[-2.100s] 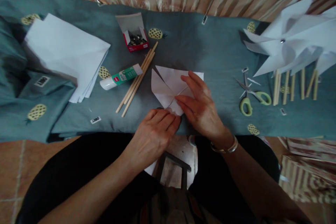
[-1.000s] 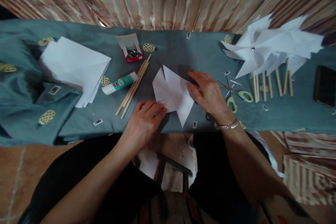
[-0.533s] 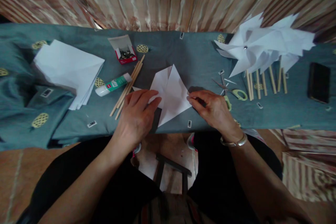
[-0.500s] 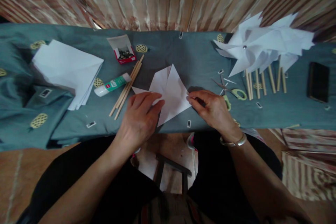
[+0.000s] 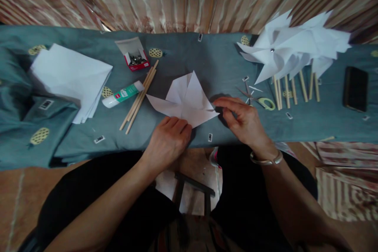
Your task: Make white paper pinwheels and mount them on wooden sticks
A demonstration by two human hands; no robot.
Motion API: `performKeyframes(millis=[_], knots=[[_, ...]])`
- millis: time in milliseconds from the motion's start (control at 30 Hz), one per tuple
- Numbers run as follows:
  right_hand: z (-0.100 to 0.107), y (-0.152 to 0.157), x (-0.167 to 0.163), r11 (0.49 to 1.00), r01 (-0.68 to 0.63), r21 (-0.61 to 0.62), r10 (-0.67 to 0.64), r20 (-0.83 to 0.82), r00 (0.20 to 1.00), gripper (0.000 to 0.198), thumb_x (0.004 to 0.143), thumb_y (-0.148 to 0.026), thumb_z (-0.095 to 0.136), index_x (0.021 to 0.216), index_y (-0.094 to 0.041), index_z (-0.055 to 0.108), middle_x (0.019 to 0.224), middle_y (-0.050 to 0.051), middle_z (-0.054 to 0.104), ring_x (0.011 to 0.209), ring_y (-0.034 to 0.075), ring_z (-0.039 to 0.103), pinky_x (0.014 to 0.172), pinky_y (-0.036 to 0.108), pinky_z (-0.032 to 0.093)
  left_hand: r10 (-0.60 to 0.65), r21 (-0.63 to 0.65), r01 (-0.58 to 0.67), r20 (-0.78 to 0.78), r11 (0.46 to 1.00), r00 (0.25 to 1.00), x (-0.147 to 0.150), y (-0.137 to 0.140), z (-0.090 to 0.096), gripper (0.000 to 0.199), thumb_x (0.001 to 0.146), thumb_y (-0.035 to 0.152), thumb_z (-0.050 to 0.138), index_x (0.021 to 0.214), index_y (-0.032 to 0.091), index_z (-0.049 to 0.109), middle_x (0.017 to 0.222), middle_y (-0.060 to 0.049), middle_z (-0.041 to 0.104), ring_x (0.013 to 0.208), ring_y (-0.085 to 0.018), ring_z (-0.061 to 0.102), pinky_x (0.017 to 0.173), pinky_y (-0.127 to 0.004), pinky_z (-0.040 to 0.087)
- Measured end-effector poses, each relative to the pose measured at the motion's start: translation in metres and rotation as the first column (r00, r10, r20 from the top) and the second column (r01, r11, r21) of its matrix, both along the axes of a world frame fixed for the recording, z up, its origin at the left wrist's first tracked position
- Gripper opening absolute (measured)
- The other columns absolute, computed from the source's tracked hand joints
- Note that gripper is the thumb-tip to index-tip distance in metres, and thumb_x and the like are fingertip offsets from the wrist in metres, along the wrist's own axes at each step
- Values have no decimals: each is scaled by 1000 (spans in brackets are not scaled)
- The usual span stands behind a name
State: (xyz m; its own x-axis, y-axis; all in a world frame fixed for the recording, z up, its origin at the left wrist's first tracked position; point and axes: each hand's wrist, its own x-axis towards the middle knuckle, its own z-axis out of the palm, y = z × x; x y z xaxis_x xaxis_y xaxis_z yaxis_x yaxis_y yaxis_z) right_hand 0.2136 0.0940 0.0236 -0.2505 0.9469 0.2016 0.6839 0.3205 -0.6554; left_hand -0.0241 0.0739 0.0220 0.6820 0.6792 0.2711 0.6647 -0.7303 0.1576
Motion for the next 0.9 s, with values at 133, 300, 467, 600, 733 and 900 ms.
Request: performKeyframes(millis=[133, 300, 467, 600, 733, 900], knots=[[0, -4, 7, 991, -53, -121, 41, -99, 994, 39, 85, -13, 55, 116, -30, 71, 137, 2, 64, 130, 24, 59, 110, 50, 46, -7, -3, 7, 21, 1000, 1000, -4, -1, 3, 17, 94, 11, 52, 84, 13, 66, 82, -8, 68, 73, -21, 61, 67, -34, 48], [0, -6, 8, 970, -132, -206, 76, -259, 963, 19, 83, -24, 72, 101, -29, 77, 138, 3, 63, 130, 25, 59, 111, 48, 46, -50, -36, 51, 38, 998, 998, -7, -7, 6, 18, 94, 11, 52, 85, 12, 66, 81, -7, 68, 73, -20, 62, 66, -33, 48], [1, -7, 1, 960, -137, -244, 47, -341, 939, 7, 83, -33, 75, 87, -27, 77, 134, 4, 66, 127, 25, 60, 110, 47, 47, -58, -72, 59, 16, 996, 998, -8, -11, 5, 17, 94, 11, 52, 87, 12, 67, 82, -7, 68, 76, -20, 63, 68, -33, 49], [-3, -4, -14, 970, -88, -228, 5, -342, 940, 6, 86, -31, 71, 88, -27, 76, 135, 3, 65, 129, 25, 58, 112, 49, 44, -56, -87, 57, 16, 995, 998, -6, -14, 3, 10, 92, 12, 57, 90, 12, 67, 86, -7, 69, 82, -24, 64, 70, -36, 52], [-11, 1, -30, 987, -24, -158, -15, -241, 970, 4, 85, -26, 71, 82, -27, 75, 135, 3, 63, 126, 26, 59, 111, 50, 46, -61, -91, 64, 32, 994, 998, -4, -16, 2, 10, 92, 13, 58, 95, 10, 68, 90, -8, 69, 85, -24, 64, 72, -36, 54], [-21, 5, -40, 999, 17, -44, -21, -103, 994, 6, 85, -27, 70, 80, -28, 74, 135, 0, 61, 125, 28, 58, 109, 51, 48, -67, -94, 71, 51, 993, 996, -4, -18, 1, 14, 93, 13, 56, 99, 8, 68, 93, -9, 69, 87, -24, 64, 74, -37, 55]])
